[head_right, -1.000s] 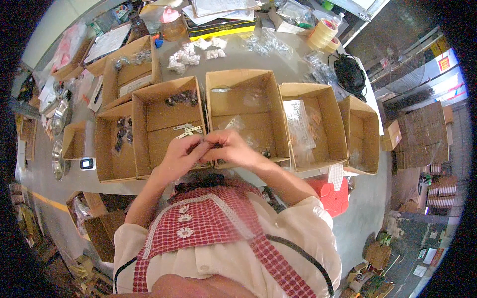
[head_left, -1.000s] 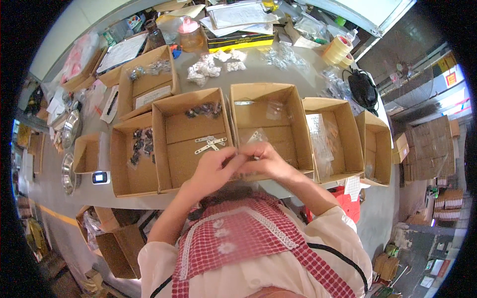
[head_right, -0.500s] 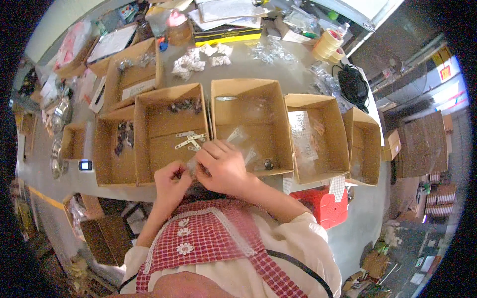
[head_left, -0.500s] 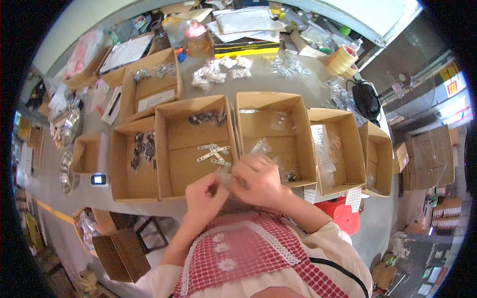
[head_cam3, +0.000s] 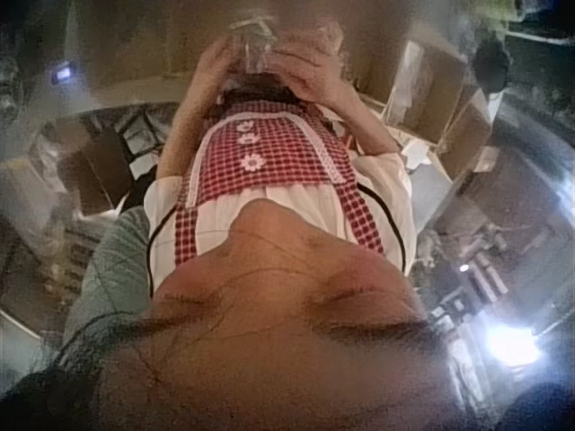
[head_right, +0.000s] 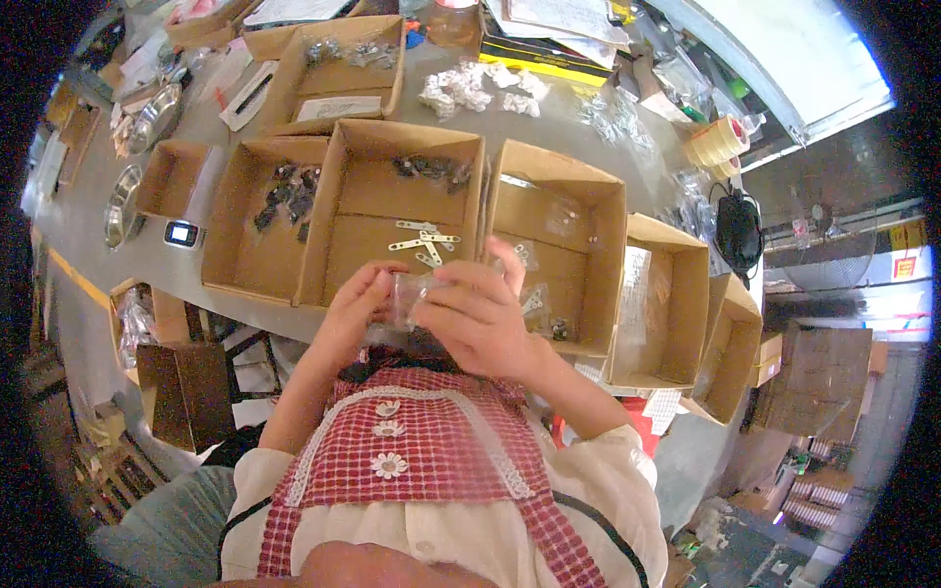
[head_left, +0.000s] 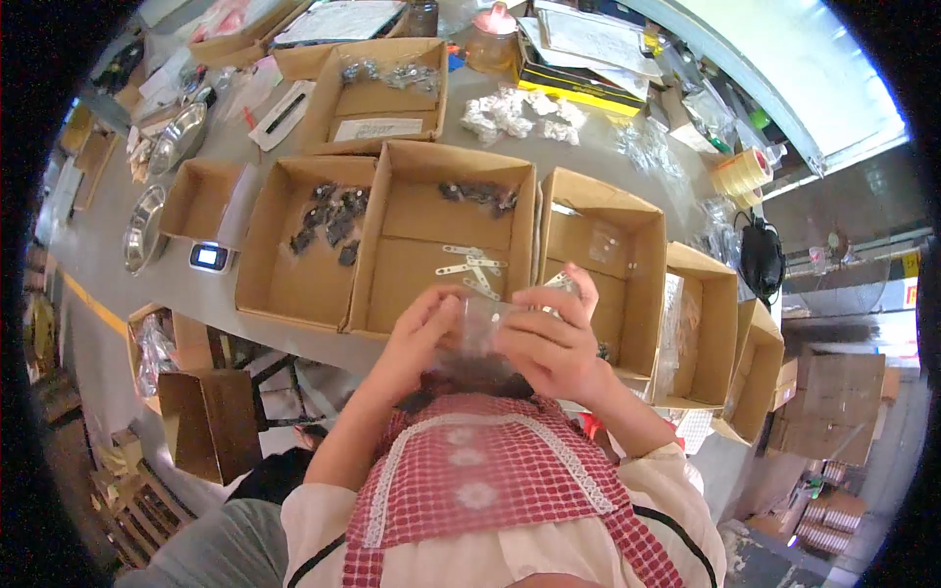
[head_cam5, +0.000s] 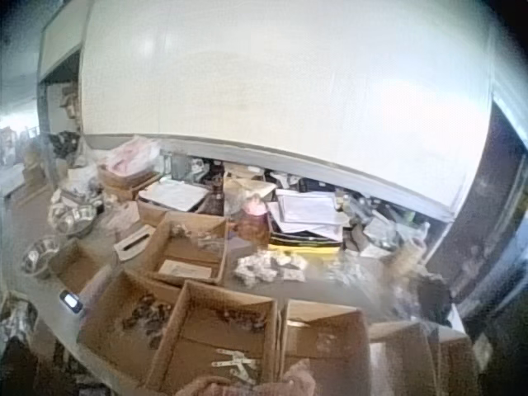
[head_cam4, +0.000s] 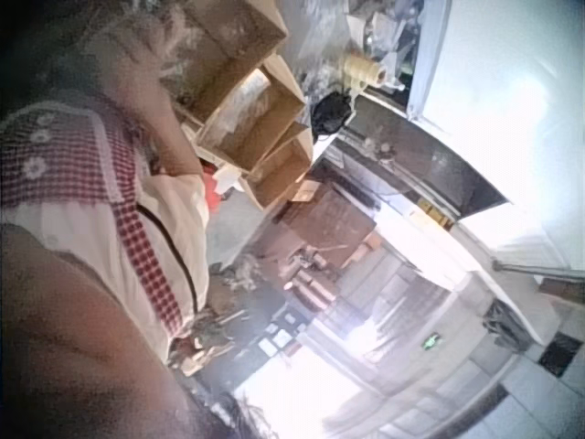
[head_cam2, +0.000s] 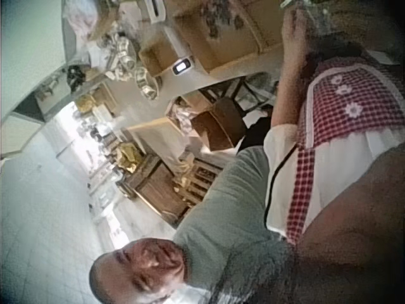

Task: The person places small metal brackets and fasteners into a clear plastic bag by hand, then sets the bag into a cardboard box.

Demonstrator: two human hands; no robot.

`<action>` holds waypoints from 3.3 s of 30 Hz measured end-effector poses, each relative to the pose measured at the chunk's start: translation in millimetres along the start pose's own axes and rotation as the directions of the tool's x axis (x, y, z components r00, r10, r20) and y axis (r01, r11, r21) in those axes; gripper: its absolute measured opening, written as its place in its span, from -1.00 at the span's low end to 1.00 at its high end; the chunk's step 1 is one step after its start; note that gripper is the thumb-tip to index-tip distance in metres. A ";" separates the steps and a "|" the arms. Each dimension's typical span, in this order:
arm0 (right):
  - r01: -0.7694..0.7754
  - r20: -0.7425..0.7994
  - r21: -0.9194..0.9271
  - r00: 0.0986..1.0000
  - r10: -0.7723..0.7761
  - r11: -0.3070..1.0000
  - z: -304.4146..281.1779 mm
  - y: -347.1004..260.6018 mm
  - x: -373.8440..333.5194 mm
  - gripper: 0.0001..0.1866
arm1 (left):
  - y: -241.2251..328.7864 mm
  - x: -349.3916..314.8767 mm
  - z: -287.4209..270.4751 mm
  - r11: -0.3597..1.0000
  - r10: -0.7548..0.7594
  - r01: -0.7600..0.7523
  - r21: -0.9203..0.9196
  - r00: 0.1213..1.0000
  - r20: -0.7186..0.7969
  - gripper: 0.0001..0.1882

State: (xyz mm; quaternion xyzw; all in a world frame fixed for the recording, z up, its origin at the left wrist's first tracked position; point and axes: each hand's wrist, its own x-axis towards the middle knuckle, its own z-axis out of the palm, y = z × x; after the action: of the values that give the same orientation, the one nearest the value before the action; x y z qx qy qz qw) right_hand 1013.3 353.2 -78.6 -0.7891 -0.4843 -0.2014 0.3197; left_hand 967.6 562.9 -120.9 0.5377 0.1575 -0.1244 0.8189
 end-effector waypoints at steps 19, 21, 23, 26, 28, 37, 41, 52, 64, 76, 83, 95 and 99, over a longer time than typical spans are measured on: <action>-0.036 0.488 -0.012 0.872 0.038 0.999 24.4 19.2 43.3 -0.53 | 35.2 38.6 -13.1 -0.248 0.648 -0.464 0.851 0.574 0.501 -0.50; -0.074 0.490 0.079 0.871 0.026 0.994 28.0 21.5 32.5 -0.60 | 22.4 43.1 -11.7 -0.234 0.590 -0.521 0.821 0.595 0.546 -0.59; -0.114 0.551 0.140 0.834 0.018 0.984 30.0 22.7 19.8 -0.61 | 11.6 41.0 -5.5 -0.218 0.529 -0.612 0.761 0.581 0.618 -0.60; -0.177 0.621 0.149 0.783 0.048 0.973 27.9 22.9 10.8 -0.51 | 2.8 39.3 -0.2 -0.087 0.475 -0.646 0.759 0.643 0.601 -0.63; -0.167 0.649 0.097 0.758 0.065 0.981 25.0 22.1 10.1 -0.46 | -1.8 40.0 2.2 -0.026 0.502 -0.656 0.754 0.644 0.578 -0.64; -0.134 0.637 0.059 0.768 0.066 0.989 25.1 21.9 18.3 -0.79 | -18.7 43.8 7.8 0.148 0.529 -0.609 0.780 0.715 0.458 -0.60; -0.107 0.701 0.034 0.711 0.052 0.994 27.3 23.1 13.5 -0.82 | -16.3 40.4 8.7 0.057 0.504 -0.617 0.785 0.696 0.511 -0.59; -0.097 0.769 0.127 0.638 -0.036 0.987 35.0 36.3 50.3 -0.79 | -4.7 41.0 -2.5 0.081 0.663 -0.614 0.785 0.621 0.417 -0.70; -0.181 0.824 -0.482 0.239 0.514 0.857 119.1 123.2 73.5 -0.77 | 7.0 43.4 -62.2 0.374 0.622 -0.280 0.884 0.783 -0.016 -0.72; -0.079 0.877 -0.399 0.258 0.405 0.914 157.9 123.4 46.2 -0.77 | 9.3 39.3 -66.3 0.477 0.597 -0.283 0.832 0.799 -0.070 -0.71; -0.620 0.536 0.164 0.709 0.459 0.767 78.3 102.8 80.0 -0.82 | 5.5 44.8 -63.7 0.464 0.571 -0.279 0.841 0.820 -0.044 -0.72; -0.513 0.465 0.524 0.841 0.277 0.680 3.7 43.4 86.3 -0.77 | 29.9 41.4 -1.5 0.793 0.313 -0.418 0.444 0.904 0.291 -0.64; -0.429 0.375 0.523 0.892 0.253 0.737 -4.4 37.2 90.7 -0.71 | 16.6 56.5 -12.2 0.858 0.262 -0.384 0.342 0.899 0.352 -0.59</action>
State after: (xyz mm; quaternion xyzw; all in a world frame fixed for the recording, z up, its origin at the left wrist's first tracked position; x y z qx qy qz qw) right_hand 1087.3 395.7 -30.1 -0.7452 -0.4080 0.1357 0.5097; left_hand 1024.3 578.6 -133.6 0.6889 -0.0882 -0.0920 0.7135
